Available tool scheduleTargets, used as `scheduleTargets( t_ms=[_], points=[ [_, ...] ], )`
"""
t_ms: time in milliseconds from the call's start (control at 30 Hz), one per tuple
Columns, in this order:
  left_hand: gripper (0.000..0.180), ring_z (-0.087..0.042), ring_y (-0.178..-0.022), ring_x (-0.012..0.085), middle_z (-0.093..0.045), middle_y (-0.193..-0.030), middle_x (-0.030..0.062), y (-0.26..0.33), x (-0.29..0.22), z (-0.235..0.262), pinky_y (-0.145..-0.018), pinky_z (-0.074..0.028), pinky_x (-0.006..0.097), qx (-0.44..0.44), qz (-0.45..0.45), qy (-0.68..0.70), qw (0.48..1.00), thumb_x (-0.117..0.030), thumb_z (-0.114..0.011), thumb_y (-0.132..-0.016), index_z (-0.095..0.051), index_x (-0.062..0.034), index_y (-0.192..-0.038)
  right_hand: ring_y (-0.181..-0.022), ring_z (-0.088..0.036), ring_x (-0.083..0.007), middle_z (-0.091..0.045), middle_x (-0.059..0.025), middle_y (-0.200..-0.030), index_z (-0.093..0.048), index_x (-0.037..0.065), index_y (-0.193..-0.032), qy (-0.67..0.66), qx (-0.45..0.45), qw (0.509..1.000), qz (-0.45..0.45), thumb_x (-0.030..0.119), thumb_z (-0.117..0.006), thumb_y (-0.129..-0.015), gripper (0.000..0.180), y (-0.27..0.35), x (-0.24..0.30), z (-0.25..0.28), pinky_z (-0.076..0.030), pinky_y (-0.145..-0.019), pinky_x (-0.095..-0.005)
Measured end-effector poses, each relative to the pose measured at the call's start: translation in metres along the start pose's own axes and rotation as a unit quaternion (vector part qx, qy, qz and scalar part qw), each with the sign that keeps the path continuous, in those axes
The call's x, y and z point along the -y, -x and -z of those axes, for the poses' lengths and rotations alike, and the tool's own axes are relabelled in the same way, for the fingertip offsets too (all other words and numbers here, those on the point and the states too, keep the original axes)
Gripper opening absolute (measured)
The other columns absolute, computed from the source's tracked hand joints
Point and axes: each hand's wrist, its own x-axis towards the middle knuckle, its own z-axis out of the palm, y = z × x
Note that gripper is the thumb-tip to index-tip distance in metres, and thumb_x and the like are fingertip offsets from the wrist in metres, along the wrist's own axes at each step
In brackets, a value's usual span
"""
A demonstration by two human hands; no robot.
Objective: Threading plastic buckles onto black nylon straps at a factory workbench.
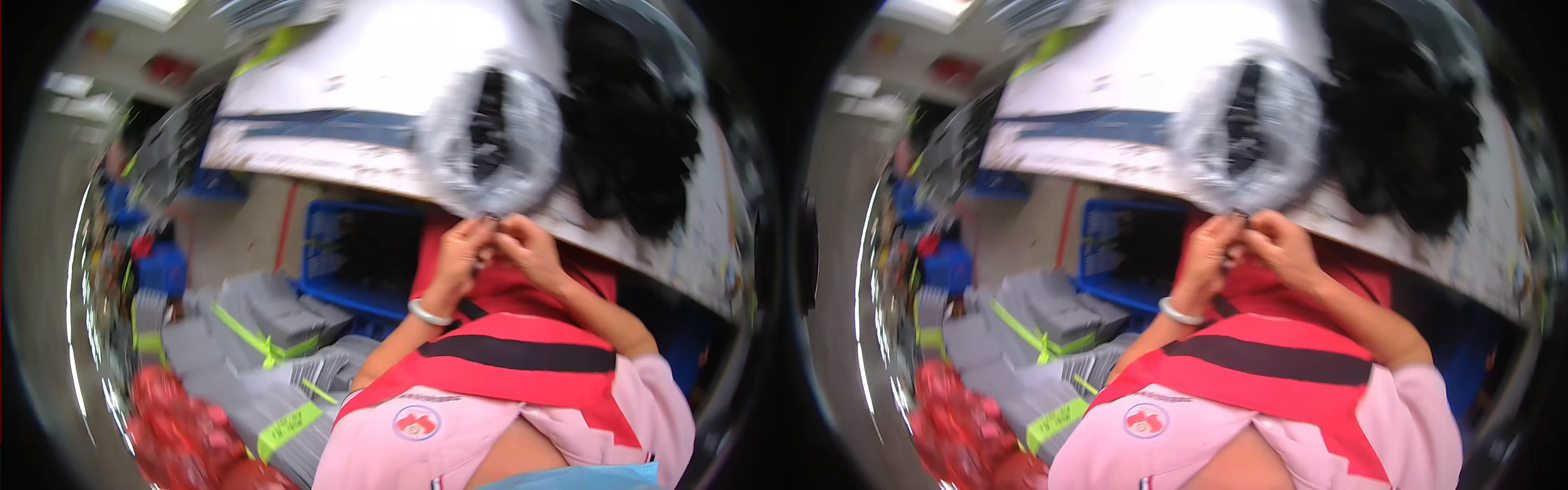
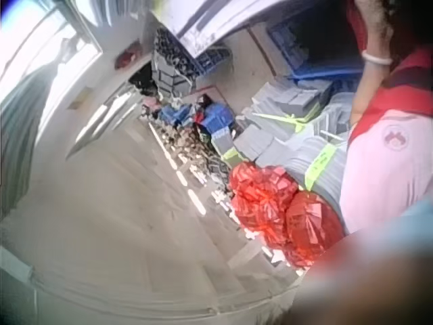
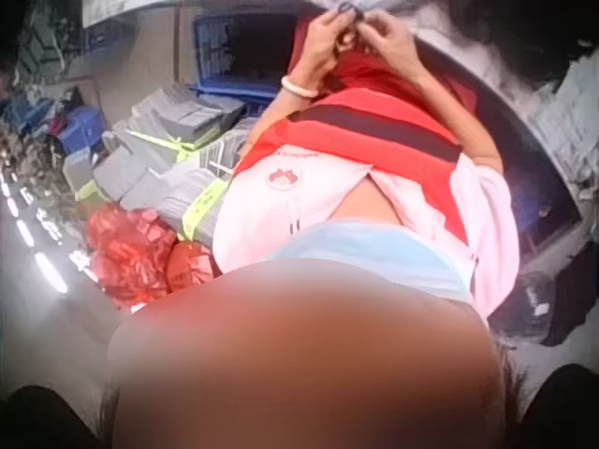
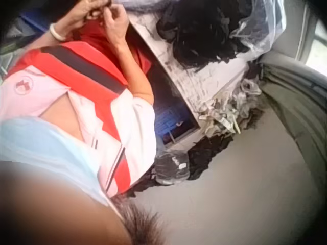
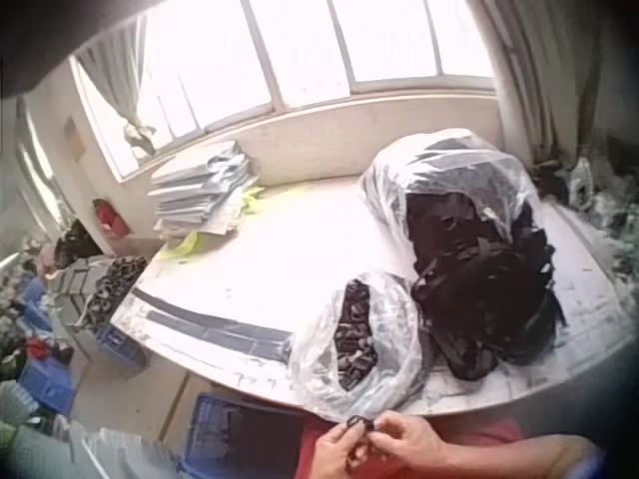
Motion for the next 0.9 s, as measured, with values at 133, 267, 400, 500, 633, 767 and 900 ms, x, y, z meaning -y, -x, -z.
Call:
scheduleTargets(
  t_ms=[133, 267, 400, 500, 633, 767, 900],
  points=[
    [0.022, -0.058, -0.076, 0.0172, -0.063, -0.092, 0.0055, -0.052, 0.02, -0.012, -0.055, -0.047, 0.027, 0.064, 0.125, 0.22, 0.965, -0.024, -0.052, -0.1, -0.061, -0.0046, -0.102, -0.079, -0.066, -0.0176, -0.069, -0.0089, -0.093, -0.062, 0.0, -0.1, 0.177, -0.098, 0.972, 0.123, 0.011, -0.06, -0.093, 0.013, 0.022, 0.008, 0.059, -0.051, -0.074, -0.0292],
    [0.023, -0.058, -0.087, 0.022, -0.06, -0.103, 0.0085, -0.047, 0.041, -0.018, -0.059, -0.052, 0.03, 0.117, 0.188, 0.207, 0.953, -0.026, -0.05, -0.1, -0.058, -0.0064, -0.109, -0.08, -0.065, -0.0223, -0.065, -0.0112, -0.088, -0.066, 0.002, -0.094, 0.387, -0.269, 0.85, 0.235, 0.008, -0.067, -0.085, 0.01, 0.063, 0.043, 0.13, -0.051, -0.072, -0.0294],
    [0.024, -0.045, -0.067, 0.011, -0.048, -0.087, 0.0044, -0.039, 0.04, -0.035, -0.044, -0.038, 0.018, 0.155, 0.173, 0.111, 0.966, -0.028, -0.05, -0.1, -0.054, -0.0056, -0.106, -0.077, -0.061, -0.0213, -0.063, -0.0089, -0.089, -0.066, 0.003, -0.094, 0.54, -0.412, 0.687, 0.258, 0.004, -0.066, -0.083, 0.011, 0.088, 0.088, 0.197, -0.05, -0.07, -0.0285],
    [0.028, -0.041, -0.059, 0.0068, -0.045, -0.08, 0.0016, -0.04, 0.038, -0.049, -0.041, -0.033, 0.016, 0.159, 0.142, 0.04, 0.976, -0.032, -0.052, -0.099, -0.053, -0.004, -0.101, -0.089, -0.059, -0.0229, -0.062, -0.0038, -0.094, -0.067, 0.007, -0.093, 0.643, -0.446, 0.592, 0.195, 0.011, -0.068, -0.082, 0.012, 0.095, 0.1, 0.231, -0.05, -0.079, -0.0329],
    [0.032, -0.038, -0.053, 0.0062, -0.044, -0.072, 0.0004, -0.043, 0.039, -0.056, -0.04, -0.031, 0.016, 0.153, 0.104, -0.057, 0.981, -0.035, -0.054, -0.098, -0.051, -0.004, -0.089, -0.093, -0.058, -0.0224, -0.061, -0.0016, -0.097, -0.068, 0.009, -0.094, 0.716, -0.428, 0.53, 0.155, 0.015, -0.069, -0.081, 0.014, 0.091, 0.091, 0.257, -0.05, -0.081, -0.0335],
    [0.025, -0.045, -0.054, 0.0078, -0.054, -0.072, 0.0024, -0.042, 0.043, -0.049, -0.042, -0.032, 0.019, 0.102, 0.089, -0.076, 0.988, -0.026, -0.057, -0.097, -0.056, -0.003, -0.089, -0.092, -0.058, -0.0258, -0.063, -0.0037, -0.092, -0.069, 0.011, -0.095, 0.658, -0.407, 0.618, 0.141, 0.022, -0.069, -0.081, 0.018, 0.083, 0.093, 0.251, -0.049, -0.086, -0.0383],
    [0.02, -0.046, -0.054, 0.0073, -0.056, -0.071, 0.0019, -0.042, 0.041, -0.054, -0.043, -0.032, 0.019, 0.076, 0.081, -0.103, 0.988, -0.022, -0.058, -0.097, -0.06, -0.0024, -0.094, -0.089, -0.059, -0.0268, -0.064, -0.0054, -0.087, -0.069, 0.011, -0.098, 0.619, -0.436, 0.637, 0.148, 0.023, -0.068, -0.082, 0.021, 0.072, 0.094, 0.262, -0.049, -0.086, -0.0385]
  ],
)
